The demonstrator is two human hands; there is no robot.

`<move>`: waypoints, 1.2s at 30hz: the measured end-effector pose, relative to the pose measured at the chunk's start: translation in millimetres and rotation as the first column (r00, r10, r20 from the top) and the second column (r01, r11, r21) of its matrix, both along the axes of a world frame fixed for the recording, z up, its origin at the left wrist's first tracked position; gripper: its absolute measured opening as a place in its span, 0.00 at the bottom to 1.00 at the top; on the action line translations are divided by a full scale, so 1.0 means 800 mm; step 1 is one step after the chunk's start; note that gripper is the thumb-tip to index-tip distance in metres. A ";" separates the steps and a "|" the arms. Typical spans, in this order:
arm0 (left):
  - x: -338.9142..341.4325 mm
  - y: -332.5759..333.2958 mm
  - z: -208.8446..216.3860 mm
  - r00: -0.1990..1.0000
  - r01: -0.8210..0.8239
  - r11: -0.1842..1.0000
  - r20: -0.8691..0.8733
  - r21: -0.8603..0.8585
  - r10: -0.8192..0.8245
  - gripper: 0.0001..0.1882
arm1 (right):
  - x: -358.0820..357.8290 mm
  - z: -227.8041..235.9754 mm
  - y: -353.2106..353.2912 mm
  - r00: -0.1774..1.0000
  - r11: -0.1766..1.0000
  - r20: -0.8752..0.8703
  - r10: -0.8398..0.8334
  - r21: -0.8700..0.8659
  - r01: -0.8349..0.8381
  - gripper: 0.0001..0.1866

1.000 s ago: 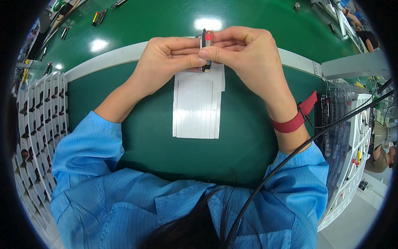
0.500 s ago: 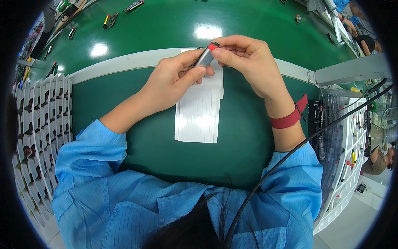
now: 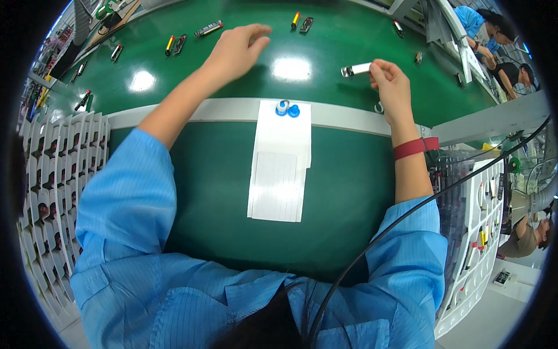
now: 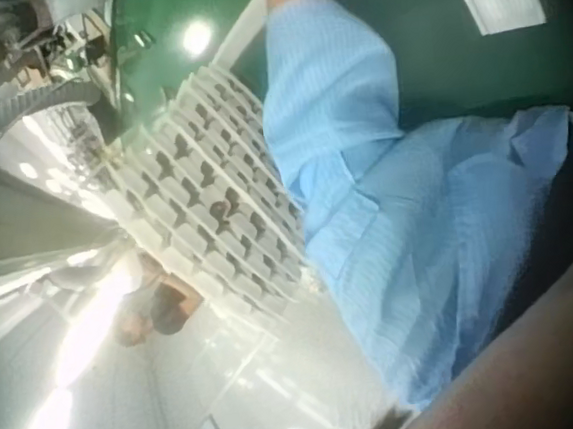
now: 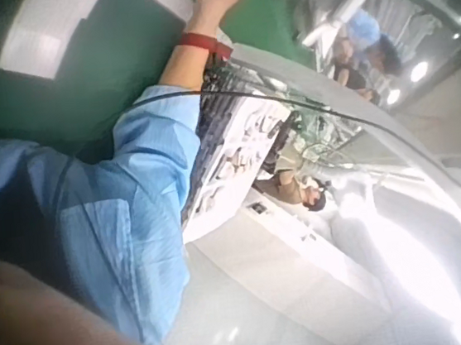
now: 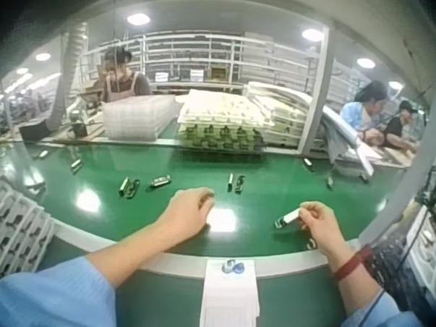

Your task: The person assembles small electronic components by hand, connecting a battery to a printed circuit board with small wires, then placing the connected components into a plastic housing.

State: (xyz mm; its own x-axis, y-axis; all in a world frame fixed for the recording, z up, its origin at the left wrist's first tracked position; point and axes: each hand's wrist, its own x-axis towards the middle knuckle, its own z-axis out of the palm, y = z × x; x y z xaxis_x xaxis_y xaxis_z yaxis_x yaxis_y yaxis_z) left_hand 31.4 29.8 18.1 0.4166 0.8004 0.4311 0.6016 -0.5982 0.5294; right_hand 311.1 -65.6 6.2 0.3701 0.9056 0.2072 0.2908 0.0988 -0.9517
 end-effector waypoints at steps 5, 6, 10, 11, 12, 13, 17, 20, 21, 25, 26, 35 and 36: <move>0.051 0.086 -0.018 0.969 -0.233 0.961 -0.125 -0.152 0.215 0.14 | 0.026 -0.015 0.006 0.884 0.981 0.457 -0.098 -0.103 0.162 0.16; 0.063 0.091 -0.015 0.959 -0.281 0.931 -0.104 -0.234 0.263 0.14 | 0.016 -0.013 0.001 0.700 0.976 0.692 -0.178 0.033 0.217 0.16; 0.122 0.048 -0.003 0.898 -0.426 0.882 -0.020 0.200 0.439 0.20 | 0.004 -0.004 -0.014 0.681 0.960 0.677 -0.279 0.201 0.193 0.16; 0.122 0.078 -0.014 0.875 -0.477 0.868 -0.015 0.136 0.484 0.19 | -0.009 0.003 -0.012 0.685 0.964 0.678 -0.267 0.194 0.183 0.16; 0.120 0.094 -0.034 0.869 -0.488 0.863 -0.019 0.133 0.494 0.19 | -0.023 0.011 -0.008 0.793 0.981 0.579 -0.189 0.137 0.135 0.16; 0.132 0.086 -0.032 0.947 -0.322 0.947 -0.026 -0.009 0.321 0.17 | -0.021 0.009 -0.010 0.876 0.990 0.462 -0.138 0.073 0.117 0.16; 0.107 0.001 0.013 0.982 0.176 0.980 0.058 0.088 -0.182 0.11 | -0.048 0.014 -0.024 0.979 0.998 -0.205 -0.013 -0.068 -0.001 0.16; 0.060 -0.073 0.018 0.923 0.327 0.857 0.059 0.398 -0.379 0.09 | -0.074 0.027 -0.041 0.744 0.959 -0.665 0.062 -0.166 -0.229 0.16; 0.043 -0.094 0.024 0.916 0.355 0.820 0.011 0.449 -0.402 0.13 | -0.074 0.025 -0.044 0.735 0.929 -0.646 0.206 -0.107 -0.354 0.15; -0.001 -0.130 0.021 0.904 0.414 0.891 0.031 0.186 -0.426 0.14 | -0.101 0.032 -0.068 0.768 0.882 -0.526 0.365 -0.069 -0.467 0.12; -0.011 -0.132 0.018 0.906 0.409 0.895 0.035 0.180 -0.421 0.14 | -0.105 0.031 -0.071 0.784 0.867 -0.470 0.405 -0.073 -0.492 0.12; -0.031 -0.136 0.011 0.897 0.435 0.868 0.198 -0.238 -0.395 0.12 | -0.135 0.009 -0.084 0.789 0.896 -0.542 0.288 -0.137 -0.421 0.11; -0.030 -0.136 0.010 0.929 0.360 0.927 0.137 -0.108 -0.344 0.12 | -0.135 0.008 -0.086 0.864 0.939 -0.441 0.244 -0.114 -0.324 0.11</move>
State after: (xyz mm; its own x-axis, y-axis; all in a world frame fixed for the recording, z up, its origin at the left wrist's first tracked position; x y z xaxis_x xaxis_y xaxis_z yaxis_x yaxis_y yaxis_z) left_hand 7.2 -79.2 26.5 0.6358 0.6628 0.3956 0.2959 -0.6826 0.6682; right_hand 203.3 -134.8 12.7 0.1064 0.9909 -0.0820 -0.1480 -0.0658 -0.9868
